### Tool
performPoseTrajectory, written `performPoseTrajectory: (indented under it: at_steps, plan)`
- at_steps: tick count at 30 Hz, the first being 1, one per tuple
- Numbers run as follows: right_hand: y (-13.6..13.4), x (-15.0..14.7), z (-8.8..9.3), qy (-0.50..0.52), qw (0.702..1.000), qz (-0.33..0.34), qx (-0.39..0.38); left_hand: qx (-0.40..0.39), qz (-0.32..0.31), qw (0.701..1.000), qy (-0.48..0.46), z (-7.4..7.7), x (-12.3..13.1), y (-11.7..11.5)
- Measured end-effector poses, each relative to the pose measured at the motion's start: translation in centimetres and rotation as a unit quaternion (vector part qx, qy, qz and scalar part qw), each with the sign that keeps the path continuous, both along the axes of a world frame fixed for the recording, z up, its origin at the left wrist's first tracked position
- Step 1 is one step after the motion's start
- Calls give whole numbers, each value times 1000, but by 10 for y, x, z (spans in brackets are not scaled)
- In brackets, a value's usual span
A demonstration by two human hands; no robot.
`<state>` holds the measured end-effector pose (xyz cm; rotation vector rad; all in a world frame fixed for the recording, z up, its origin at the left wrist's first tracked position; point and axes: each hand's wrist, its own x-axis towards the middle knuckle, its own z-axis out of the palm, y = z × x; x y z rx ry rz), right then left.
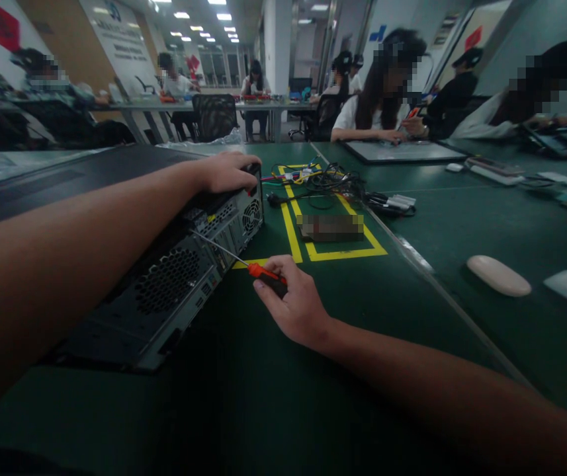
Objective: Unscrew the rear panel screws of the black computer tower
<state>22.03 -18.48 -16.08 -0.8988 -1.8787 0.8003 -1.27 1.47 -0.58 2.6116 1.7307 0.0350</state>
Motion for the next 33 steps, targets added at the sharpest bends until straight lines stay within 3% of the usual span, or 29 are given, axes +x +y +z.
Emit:
performPoseTrajectory:
  at_steps: [33]
  plan:
    - [0,-1,1,5,1000,1,4,-6,17,999,26,3,6,-7]
